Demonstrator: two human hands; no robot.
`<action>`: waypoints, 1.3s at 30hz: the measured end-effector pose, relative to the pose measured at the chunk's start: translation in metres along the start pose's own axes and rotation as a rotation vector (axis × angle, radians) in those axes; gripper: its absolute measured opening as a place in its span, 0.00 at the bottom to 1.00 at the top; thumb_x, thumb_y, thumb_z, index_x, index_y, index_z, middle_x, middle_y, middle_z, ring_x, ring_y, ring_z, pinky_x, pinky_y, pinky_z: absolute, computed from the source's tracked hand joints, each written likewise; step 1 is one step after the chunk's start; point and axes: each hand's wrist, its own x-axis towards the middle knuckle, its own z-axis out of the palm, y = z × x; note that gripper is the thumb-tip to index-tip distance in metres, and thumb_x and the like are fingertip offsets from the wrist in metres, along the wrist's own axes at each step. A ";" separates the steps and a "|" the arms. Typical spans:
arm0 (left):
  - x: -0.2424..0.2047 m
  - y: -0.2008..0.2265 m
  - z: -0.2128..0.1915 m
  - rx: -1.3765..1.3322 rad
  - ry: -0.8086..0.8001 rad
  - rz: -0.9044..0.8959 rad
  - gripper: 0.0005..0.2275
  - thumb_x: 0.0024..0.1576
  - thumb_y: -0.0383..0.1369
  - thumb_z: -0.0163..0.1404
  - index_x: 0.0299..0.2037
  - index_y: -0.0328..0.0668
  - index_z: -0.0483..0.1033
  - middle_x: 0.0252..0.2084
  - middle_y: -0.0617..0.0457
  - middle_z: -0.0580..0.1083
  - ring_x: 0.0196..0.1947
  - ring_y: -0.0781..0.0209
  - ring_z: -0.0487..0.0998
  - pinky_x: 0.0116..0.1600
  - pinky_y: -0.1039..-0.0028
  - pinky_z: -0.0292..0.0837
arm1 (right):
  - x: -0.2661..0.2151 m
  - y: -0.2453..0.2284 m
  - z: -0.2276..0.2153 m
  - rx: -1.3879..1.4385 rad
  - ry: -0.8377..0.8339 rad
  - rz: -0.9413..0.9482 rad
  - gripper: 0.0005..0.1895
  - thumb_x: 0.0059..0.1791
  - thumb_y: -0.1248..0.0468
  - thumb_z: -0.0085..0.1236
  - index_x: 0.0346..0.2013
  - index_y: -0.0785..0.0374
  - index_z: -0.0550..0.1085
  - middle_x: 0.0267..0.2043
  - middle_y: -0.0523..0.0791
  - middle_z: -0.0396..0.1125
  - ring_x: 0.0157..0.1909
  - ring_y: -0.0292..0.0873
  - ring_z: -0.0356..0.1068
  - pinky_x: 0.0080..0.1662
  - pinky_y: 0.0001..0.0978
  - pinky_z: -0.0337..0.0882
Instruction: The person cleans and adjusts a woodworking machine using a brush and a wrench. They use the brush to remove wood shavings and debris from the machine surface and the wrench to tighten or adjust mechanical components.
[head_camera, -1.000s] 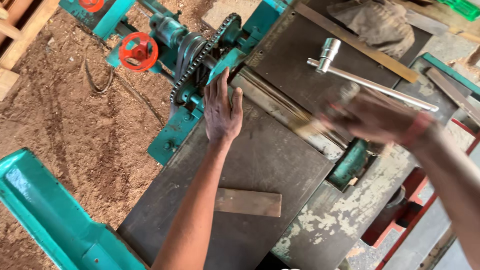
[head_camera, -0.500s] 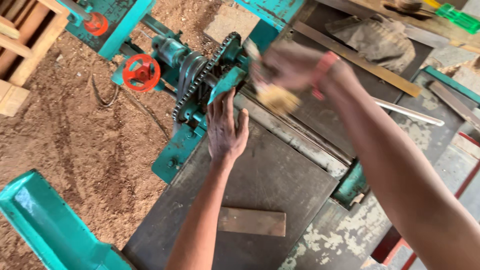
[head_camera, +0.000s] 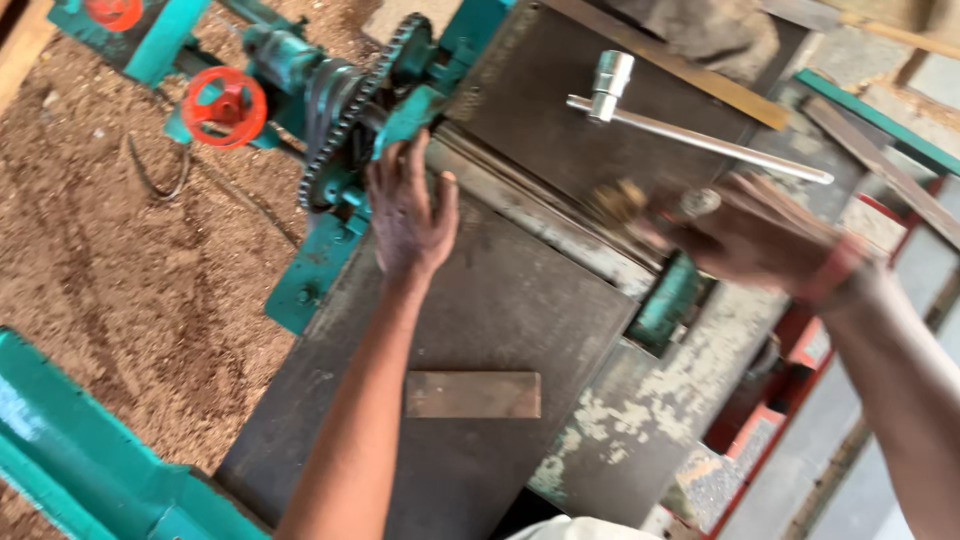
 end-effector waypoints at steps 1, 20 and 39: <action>-0.001 0.000 0.002 0.013 0.005 0.011 0.23 0.64 0.40 0.50 0.68 0.40 0.66 0.61 0.39 0.66 0.59 0.36 0.66 0.65 0.47 0.63 | -0.023 0.010 0.001 -0.098 0.134 -0.193 0.13 0.56 0.50 0.50 0.46 0.46 0.80 0.39 0.46 0.78 0.38 0.43 0.78 0.45 0.44 0.76; 0.008 0.032 0.023 0.236 0.049 -0.261 0.22 0.59 0.53 0.59 0.55 0.51 0.73 0.57 0.46 0.68 0.57 0.39 0.67 0.54 0.46 0.65 | -0.074 0.147 0.120 1.976 0.946 0.567 0.12 0.54 0.62 0.59 0.47 0.68 0.75 0.44 0.49 0.75 0.40 0.44 0.80 0.40 0.32 0.85; 0.006 0.033 0.011 0.121 0.014 -0.174 0.39 0.46 0.63 0.61 0.63 0.53 0.65 0.63 0.43 0.62 0.64 0.40 0.61 0.61 0.41 0.56 | -0.028 -0.075 0.101 0.555 0.815 0.069 0.04 0.51 0.66 0.62 0.40 0.60 0.79 0.40 0.46 0.75 0.38 0.41 0.78 0.37 0.33 0.75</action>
